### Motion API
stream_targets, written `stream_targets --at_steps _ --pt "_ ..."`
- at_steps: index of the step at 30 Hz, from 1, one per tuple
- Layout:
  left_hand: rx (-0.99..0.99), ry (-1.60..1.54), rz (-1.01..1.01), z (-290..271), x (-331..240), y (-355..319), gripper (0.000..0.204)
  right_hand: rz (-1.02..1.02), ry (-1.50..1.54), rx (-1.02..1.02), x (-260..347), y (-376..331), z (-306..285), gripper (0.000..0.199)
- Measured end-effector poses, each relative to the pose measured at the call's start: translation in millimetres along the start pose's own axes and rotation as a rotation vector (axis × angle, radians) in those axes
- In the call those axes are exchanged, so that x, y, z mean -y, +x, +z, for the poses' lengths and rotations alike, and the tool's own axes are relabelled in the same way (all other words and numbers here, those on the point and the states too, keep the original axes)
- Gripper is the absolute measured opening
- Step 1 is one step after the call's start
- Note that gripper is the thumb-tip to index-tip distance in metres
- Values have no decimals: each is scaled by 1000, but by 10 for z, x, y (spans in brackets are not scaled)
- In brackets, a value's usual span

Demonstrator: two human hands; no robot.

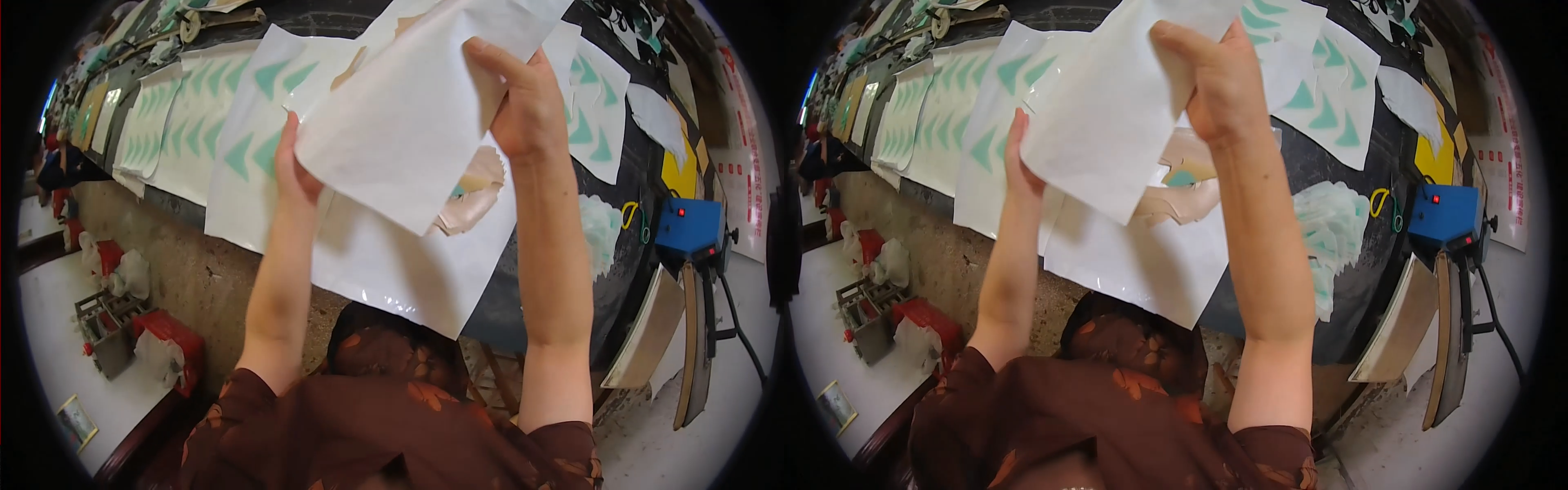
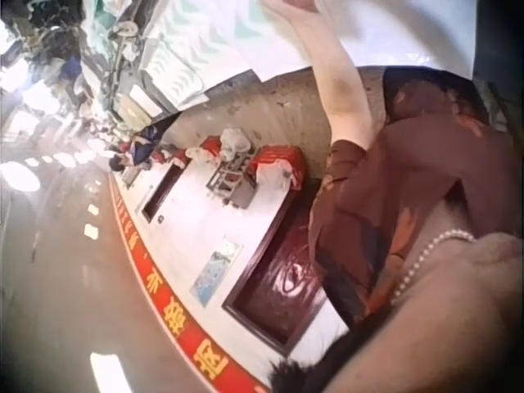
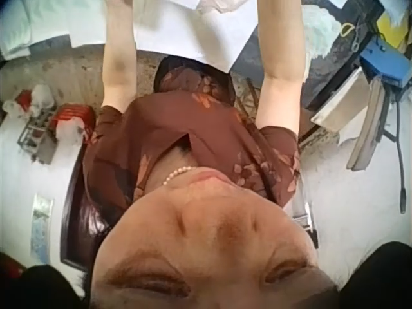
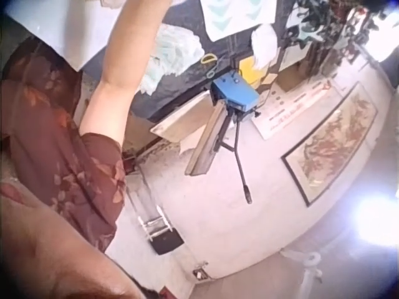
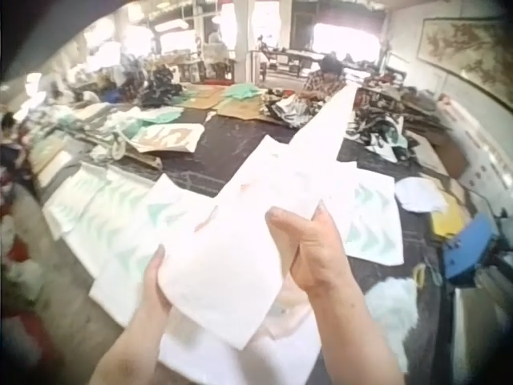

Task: Sorting shoe upper components and applying decals using a heat press machine.

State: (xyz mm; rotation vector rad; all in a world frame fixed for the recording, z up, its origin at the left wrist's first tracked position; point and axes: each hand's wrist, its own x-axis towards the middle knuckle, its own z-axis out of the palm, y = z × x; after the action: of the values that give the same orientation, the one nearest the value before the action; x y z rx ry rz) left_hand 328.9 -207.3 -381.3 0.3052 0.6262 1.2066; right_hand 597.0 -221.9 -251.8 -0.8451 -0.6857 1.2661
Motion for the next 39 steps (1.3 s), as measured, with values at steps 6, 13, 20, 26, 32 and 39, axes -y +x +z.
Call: stream_targets --at_steps 6,13,20,26,32,39 --pt "-169 237 201 -213 -1002 -521 53 56 97 185 -217 -1248 181 35" --pt "-137 404 366 -1150 -1614 -1960 59 461 13 262 -1164 -2790 -60 28" --pt "-483 288 -4 -2257 -1797 -2399 42 167 -848 810 -1812 -3207 -488 45" --pt "-538 414 -180 -2696 -2038 -2280 40 479 -1293 -74 -1152 -2236 -1395 20" --pt "-406 494 -147 -2453 -2222 -2019 43 289 -1486 -129 -1162 -1488 -1741 22" --pt "-389 765 -240 -2363 -2246 -1819 49 330 -1296 12 -1226 -1102 -1585 38"
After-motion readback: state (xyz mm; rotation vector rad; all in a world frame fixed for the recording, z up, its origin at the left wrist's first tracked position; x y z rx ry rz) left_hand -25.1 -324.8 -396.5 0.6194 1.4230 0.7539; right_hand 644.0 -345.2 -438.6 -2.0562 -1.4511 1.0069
